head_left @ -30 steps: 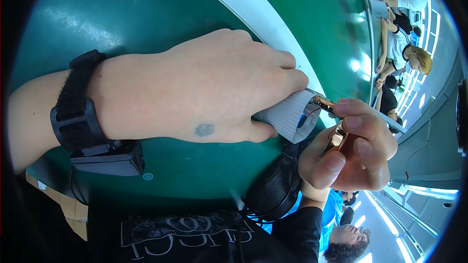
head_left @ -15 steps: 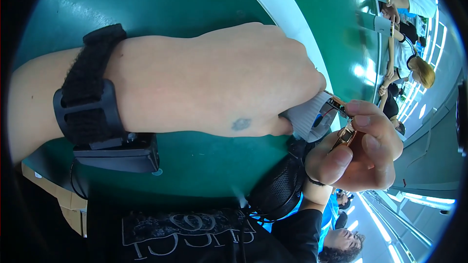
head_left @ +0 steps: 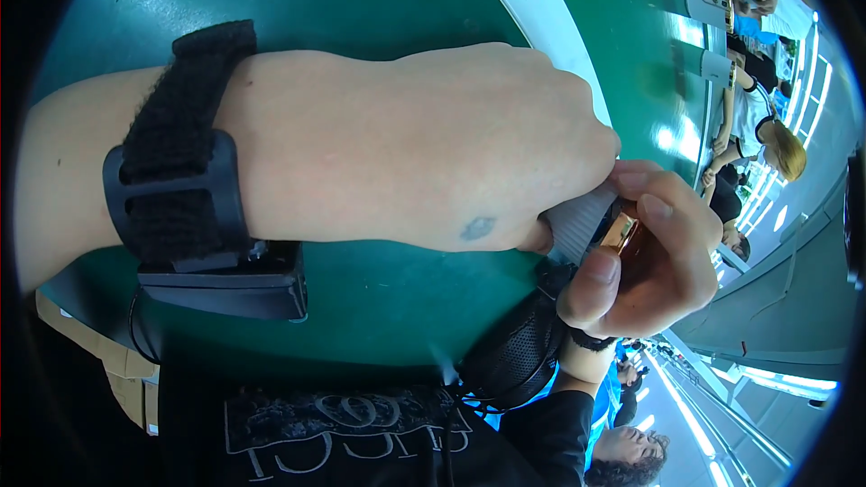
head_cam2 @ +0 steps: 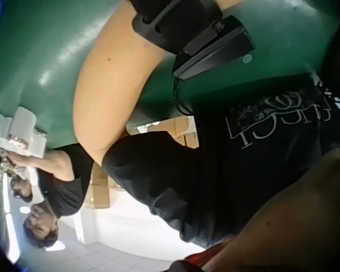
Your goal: The person assembles a humidifier by hand, picking up a white base and a gold-topped motor assembly. They connect the internal wires, fit the motor assembly into the base, press the components together, and place the unit on the green conveyor belt.
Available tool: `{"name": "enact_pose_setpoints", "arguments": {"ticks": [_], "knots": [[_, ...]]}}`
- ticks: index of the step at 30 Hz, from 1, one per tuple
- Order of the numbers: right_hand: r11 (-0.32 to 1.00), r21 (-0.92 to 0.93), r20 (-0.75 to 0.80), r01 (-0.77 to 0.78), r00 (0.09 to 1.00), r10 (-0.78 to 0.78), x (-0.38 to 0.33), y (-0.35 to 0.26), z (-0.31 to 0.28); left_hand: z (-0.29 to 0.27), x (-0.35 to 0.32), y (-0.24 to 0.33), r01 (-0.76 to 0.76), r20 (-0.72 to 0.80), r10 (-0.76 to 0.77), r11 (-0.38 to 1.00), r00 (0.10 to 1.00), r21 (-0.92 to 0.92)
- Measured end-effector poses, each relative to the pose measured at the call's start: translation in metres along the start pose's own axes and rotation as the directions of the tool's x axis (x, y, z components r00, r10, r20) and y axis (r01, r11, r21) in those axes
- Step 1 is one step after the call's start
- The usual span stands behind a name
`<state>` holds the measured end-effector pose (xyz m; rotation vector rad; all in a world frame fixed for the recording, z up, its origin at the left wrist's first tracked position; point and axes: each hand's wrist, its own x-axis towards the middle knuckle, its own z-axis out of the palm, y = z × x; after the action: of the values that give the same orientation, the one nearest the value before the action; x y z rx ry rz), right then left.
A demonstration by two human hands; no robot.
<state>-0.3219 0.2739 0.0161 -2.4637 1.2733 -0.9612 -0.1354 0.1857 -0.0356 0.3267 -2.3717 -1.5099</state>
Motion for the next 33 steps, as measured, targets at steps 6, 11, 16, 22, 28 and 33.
{"name": "enact_pose_setpoints", "arguments": {"ticks": [6, 11, 16, 22, 28, 33], "knots": [[0.960, -0.270, 0.345, 0.074, 0.938, 0.025, 0.020, -0.008, -0.017, -0.011, -0.001, -0.003, 0.022, 0.036, -0.022, 1.000, 0.999, 0.014], [0.963, -0.239, 0.362, -0.122, 0.909, 0.205, 0.030, 0.002, -0.020, -0.056, 0.018, 0.032, 0.398, 0.218, -0.361, 0.902, 0.907, -0.164], [0.983, -0.064, 0.245, -0.172, 0.952, 0.182, 0.021, 0.012, -0.019, -0.007, 0.000, 0.004, 0.046, -0.227, -0.069, 0.993, 0.972, -0.107], [0.989, 0.007, 0.172, -0.147, 0.975, 0.143, 0.025, 0.000, -0.009, -0.004, -0.005, 0.010, 0.002, -0.275, 0.005, 1.000, 0.962, 0.027], [0.980, 0.032, -0.072, -0.195, 0.978, 0.197, 0.025, -0.014, 0.002, -0.016, -0.011, 0.007, -0.014, -0.234, 0.044, 0.992, 0.971, 0.128], [0.982, -0.086, -0.174, -0.166, 0.973, 0.149, 0.035, -0.017, 0.010, -0.020, -0.015, 0.003, -0.080, -0.325, 0.131, 0.983, 0.937, 0.164]]}}
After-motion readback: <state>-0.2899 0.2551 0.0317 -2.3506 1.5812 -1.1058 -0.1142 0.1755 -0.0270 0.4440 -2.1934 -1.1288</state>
